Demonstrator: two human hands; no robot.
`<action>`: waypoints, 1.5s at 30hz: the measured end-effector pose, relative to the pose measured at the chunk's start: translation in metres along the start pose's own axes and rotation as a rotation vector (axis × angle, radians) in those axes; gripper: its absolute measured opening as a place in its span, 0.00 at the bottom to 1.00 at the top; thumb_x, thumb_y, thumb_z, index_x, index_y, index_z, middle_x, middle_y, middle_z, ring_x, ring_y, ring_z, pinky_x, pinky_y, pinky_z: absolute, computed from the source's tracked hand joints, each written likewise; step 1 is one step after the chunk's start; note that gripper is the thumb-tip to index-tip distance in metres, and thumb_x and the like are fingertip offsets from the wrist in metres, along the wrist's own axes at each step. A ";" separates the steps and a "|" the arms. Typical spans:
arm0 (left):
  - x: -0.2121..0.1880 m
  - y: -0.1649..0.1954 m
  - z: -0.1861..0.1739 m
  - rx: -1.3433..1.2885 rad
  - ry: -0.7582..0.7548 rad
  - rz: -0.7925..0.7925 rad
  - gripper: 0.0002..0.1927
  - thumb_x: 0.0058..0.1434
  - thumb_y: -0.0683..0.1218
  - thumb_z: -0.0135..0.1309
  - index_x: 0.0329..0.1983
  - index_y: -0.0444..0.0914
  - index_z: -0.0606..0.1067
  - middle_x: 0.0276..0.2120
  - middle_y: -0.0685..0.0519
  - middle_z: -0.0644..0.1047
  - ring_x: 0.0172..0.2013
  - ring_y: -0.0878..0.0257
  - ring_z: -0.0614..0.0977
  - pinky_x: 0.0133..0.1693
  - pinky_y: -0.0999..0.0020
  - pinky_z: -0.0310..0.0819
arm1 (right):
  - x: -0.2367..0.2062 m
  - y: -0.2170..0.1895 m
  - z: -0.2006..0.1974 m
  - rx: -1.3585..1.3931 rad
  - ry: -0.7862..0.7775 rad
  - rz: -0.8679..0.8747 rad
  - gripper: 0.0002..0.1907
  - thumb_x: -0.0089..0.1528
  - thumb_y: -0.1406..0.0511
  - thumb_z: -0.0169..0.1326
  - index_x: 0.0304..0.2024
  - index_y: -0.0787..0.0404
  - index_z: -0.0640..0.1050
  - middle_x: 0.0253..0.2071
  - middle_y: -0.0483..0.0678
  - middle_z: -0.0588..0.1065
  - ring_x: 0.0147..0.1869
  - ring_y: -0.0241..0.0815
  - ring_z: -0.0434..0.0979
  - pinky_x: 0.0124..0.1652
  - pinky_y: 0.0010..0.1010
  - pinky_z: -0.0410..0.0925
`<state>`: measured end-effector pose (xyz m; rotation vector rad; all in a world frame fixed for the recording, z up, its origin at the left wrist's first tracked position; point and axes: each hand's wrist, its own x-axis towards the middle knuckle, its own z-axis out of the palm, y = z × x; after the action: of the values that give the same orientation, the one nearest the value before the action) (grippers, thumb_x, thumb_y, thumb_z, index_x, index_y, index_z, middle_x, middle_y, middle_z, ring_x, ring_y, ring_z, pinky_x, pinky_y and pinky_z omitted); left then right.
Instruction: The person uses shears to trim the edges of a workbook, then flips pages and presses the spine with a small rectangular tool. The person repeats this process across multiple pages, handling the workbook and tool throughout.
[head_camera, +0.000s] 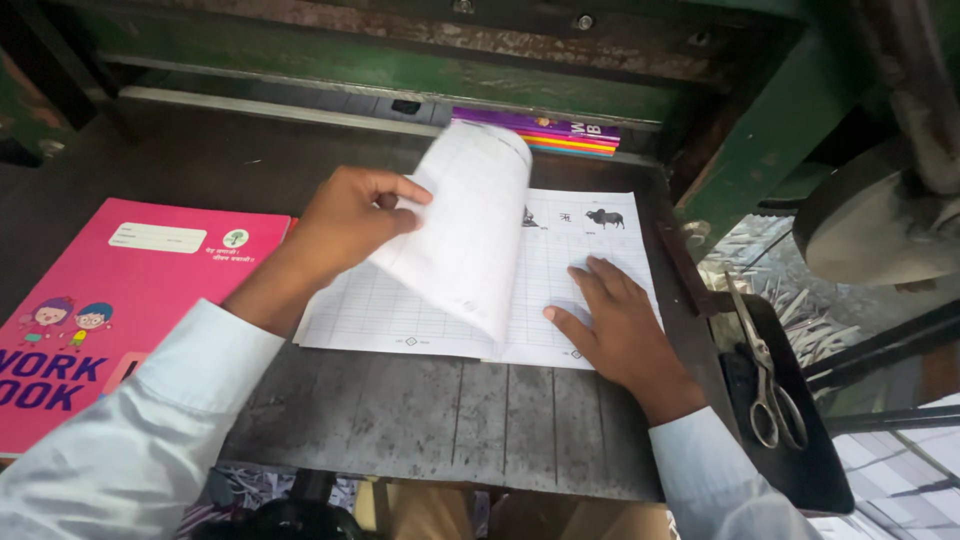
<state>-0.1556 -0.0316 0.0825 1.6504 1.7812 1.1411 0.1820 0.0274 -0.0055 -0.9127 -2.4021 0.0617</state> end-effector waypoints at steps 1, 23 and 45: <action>0.001 -0.004 -0.003 -0.081 -0.065 -0.013 0.16 0.53 0.41 0.61 0.45 0.41 0.85 0.31 0.49 0.78 0.31 0.65 0.77 0.35 0.68 0.72 | 0.000 0.000 0.000 -0.006 -0.003 -0.004 0.33 0.62 0.50 0.57 0.58 0.71 0.75 0.63 0.71 0.69 0.69 0.67 0.66 0.64 0.51 0.60; -0.010 -0.074 -0.015 -0.180 -0.206 -0.286 0.15 0.58 0.47 0.64 0.45 0.36 0.85 0.34 0.50 0.84 0.29 0.65 0.80 0.33 0.68 0.76 | -0.009 -0.004 -0.014 -0.087 -0.072 -0.009 0.34 0.63 0.50 0.55 0.60 0.71 0.74 0.63 0.71 0.69 0.69 0.66 0.67 0.65 0.49 0.60; -0.018 -0.097 0.000 -0.487 -0.327 -0.112 0.24 0.55 0.36 0.49 0.56 0.35 0.80 0.45 0.48 0.82 0.44 0.64 0.81 0.47 0.67 0.75 | 0.044 -0.002 -0.009 -0.186 -0.166 0.153 0.23 0.58 0.53 0.62 0.44 0.65 0.81 0.51 0.58 0.77 0.58 0.57 0.75 0.56 0.44 0.68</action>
<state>-0.2094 -0.0426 0.0002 1.3352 1.2522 1.0739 0.1582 0.0520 0.0242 -1.2198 -2.5172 -0.0306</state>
